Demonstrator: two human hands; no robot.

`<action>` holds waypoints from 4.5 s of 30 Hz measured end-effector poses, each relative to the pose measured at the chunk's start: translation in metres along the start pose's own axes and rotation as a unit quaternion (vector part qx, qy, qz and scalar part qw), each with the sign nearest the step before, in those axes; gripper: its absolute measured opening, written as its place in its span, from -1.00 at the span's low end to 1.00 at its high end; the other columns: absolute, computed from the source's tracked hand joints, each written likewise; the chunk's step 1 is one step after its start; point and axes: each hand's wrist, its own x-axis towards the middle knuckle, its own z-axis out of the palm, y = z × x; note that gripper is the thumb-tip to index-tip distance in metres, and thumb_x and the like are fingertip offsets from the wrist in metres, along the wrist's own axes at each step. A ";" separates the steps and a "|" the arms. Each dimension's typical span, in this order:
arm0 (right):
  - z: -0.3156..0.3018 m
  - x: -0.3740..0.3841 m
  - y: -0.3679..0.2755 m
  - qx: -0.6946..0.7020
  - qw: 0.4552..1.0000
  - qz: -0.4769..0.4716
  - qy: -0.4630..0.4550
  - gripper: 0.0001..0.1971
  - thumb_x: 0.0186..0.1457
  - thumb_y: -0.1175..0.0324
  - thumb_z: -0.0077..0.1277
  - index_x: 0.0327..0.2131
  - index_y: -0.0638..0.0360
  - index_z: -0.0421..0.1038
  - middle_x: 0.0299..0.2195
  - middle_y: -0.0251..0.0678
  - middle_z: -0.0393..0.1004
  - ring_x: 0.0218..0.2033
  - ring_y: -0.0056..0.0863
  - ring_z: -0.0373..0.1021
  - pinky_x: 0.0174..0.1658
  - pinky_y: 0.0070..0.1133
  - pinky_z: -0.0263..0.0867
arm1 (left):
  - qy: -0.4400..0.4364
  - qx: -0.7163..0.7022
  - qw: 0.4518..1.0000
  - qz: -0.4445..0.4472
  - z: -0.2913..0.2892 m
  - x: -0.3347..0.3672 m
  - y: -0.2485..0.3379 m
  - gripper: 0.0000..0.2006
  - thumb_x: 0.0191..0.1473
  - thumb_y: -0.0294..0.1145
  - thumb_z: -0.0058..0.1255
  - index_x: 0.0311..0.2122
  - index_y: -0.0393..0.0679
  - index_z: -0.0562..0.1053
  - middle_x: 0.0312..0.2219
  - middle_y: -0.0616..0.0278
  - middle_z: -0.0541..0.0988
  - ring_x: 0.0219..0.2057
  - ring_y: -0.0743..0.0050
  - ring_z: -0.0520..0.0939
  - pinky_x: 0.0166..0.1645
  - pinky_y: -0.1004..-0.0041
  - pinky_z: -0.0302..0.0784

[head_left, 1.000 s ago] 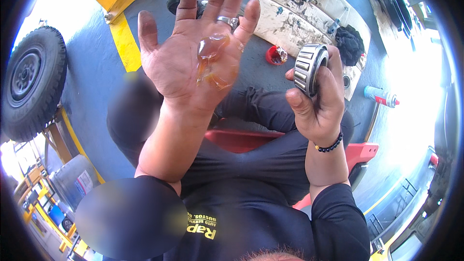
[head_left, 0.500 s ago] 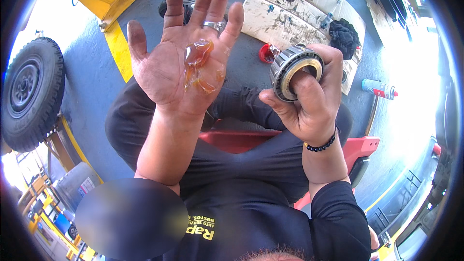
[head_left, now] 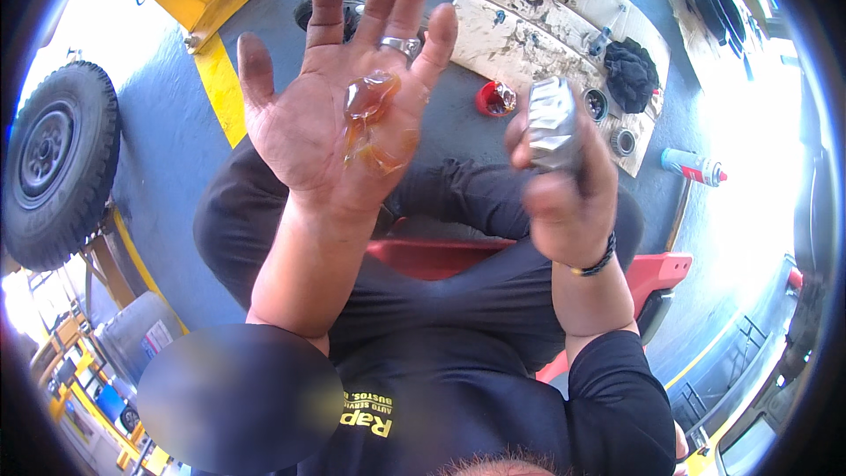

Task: The person scoops grease from a bucket using a red cup and applies it by hand to a metal bearing. They rotate the bearing to spread the grease evenly across the surface.

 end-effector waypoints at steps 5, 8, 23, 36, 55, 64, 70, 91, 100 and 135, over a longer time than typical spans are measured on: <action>0.012 -0.006 0.003 0.563 0.794 0.218 -0.066 -0.33 0.33 -0.34 -0.66 -0.35 -0.07 0.34 -0.35 -0.33 0.21 -0.69 -0.66 0.05 -0.52 -0.71 0.05 | 0.007 0.028 1.000 0.003 0.002 0.001 -0.001 -0.35 0.26 0.30 -0.35 0.03 -0.10 0.47 0.16 -0.03 0.38 0.29 0.05 0.29 0.30 -0.18 0.25; 0.014 -0.007 0.009 0.652 0.717 0.235 -0.064 -0.30 0.32 -0.36 -0.65 -0.32 -0.01 0.35 -0.36 -0.28 0.23 -0.66 -0.62 0.08 -0.52 -0.71 0.06 | -0.004 0.025 1.000 0.007 -0.002 0.002 0.000 -0.34 0.26 0.31 -0.36 0.04 -0.09 0.46 0.19 -0.03 0.36 0.31 0.05 0.27 0.32 -0.17 0.24; 0.020 -0.010 0.002 0.550 0.776 0.310 0.017 -0.38 0.30 -0.34 -0.39 -0.10 0.07 0.29 -0.39 -0.27 0.30 -0.58 -0.62 0.17 -0.58 -0.69 0.13 | 0.059 -0.058 0.996 0.025 0.006 0.002 0.003 -0.31 0.29 0.30 -0.46 0.10 -0.17 0.35 0.20 -0.13 0.31 0.33 -0.05 0.22 0.35 -0.17 0.14; 0.050 -0.014 0.004 0.136 0.967 0.210 0.043 -0.31 0.21 -0.34 -0.14 -0.07 0.20 0.27 -0.28 -0.43 0.34 -0.38 -0.71 0.27 -0.36 -0.72 0.18 | 0.112 -0.183 0.976 0.041 0.001 -0.005 -0.018 -0.24 0.20 0.33 -0.23 0.16 -0.23 0.14 0.27 -0.28 0.05 0.38 -0.20 0.01 0.44 -0.18 -0.09; 0.061 -0.024 -0.002 0.048 0.972 0.228 0.027 -0.17 0.16 -0.40 -0.11 0.08 0.27 0.25 -0.26 -0.40 0.43 -0.38 -0.71 0.34 -0.30 -0.75 0.28 | 0.119 -0.076 0.984 0.112 0.013 -0.005 0.000 -0.32 0.21 0.30 -0.26 0.07 -0.20 0.22 0.12 -0.17 0.23 0.26 -0.04 0.18 0.43 -0.12 -0.01; 0.059 -0.005 0.010 0.023 0.998 0.025 0.048 -0.54 0.26 -0.01 0.03 -0.23 0.31 0.35 -0.54 -0.32 0.34 -0.57 -0.52 0.29 -0.49 -0.57 0.18 | 0.080 -0.073 0.989 0.098 0.007 -0.004 0.003 -0.31 0.20 0.33 -0.27 0.07 -0.18 0.24 0.12 -0.15 0.24 0.26 -0.03 0.17 0.43 -0.14 -0.06; 0.049 0.001 0.016 0.092 0.988 0.077 0.099 -0.53 0.26 -0.04 0.05 -0.25 0.28 0.36 -0.55 -0.30 0.30 -0.54 -0.59 0.25 -0.48 -0.56 0.17 | 0.062 -0.076 0.992 0.084 0.008 -0.003 -0.001 -0.30 0.20 0.34 -0.28 0.08 -0.17 0.25 0.13 -0.14 0.24 0.26 -0.03 0.17 0.43 -0.16 -0.08; 0.072 0.002 0.012 0.034 0.992 0.079 0.088 -0.52 0.30 -0.04 -0.08 -0.31 0.31 0.36 -0.56 -0.36 0.34 -0.57 -0.62 0.23 -0.49 -0.58 0.15 | 0.055 -0.042 0.986 0.150 -0.013 0.001 0.004 -0.26 0.15 0.38 -0.26 0.05 -0.18 0.33 0.06 -0.10 0.35 0.22 0.02 0.25 0.39 -0.15 -0.10; 0.076 0.001 -0.004 0.127 0.951 0.266 0.090 -0.40 0.32 -0.28 -0.25 -0.27 0.15 0.37 -0.45 -0.45 0.34 -0.49 -0.72 0.26 -0.46 -0.71 0.18 | 0.143 0.007 0.967 0.209 0.000 0.008 0.002 -0.25 0.14 0.38 -0.22 0.10 -0.17 0.25 0.08 -0.06 0.28 0.21 0.05 0.21 0.37 -0.07 -0.02; 0.063 0.004 -0.004 0.236 0.908 0.328 0.112 -0.34 0.36 -0.25 -0.35 -0.05 0.23 0.43 -0.42 -0.38 0.50 -0.53 -0.68 0.35 -0.44 -0.71 0.30 | 0.070 -0.030 0.981 0.180 0.000 -0.007 0.000 -0.23 0.15 0.38 -0.21 0.12 -0.21 0.24 0.14 -0.14 0.23 0.26 -0.05 0.17 0.38 -0.14 0.00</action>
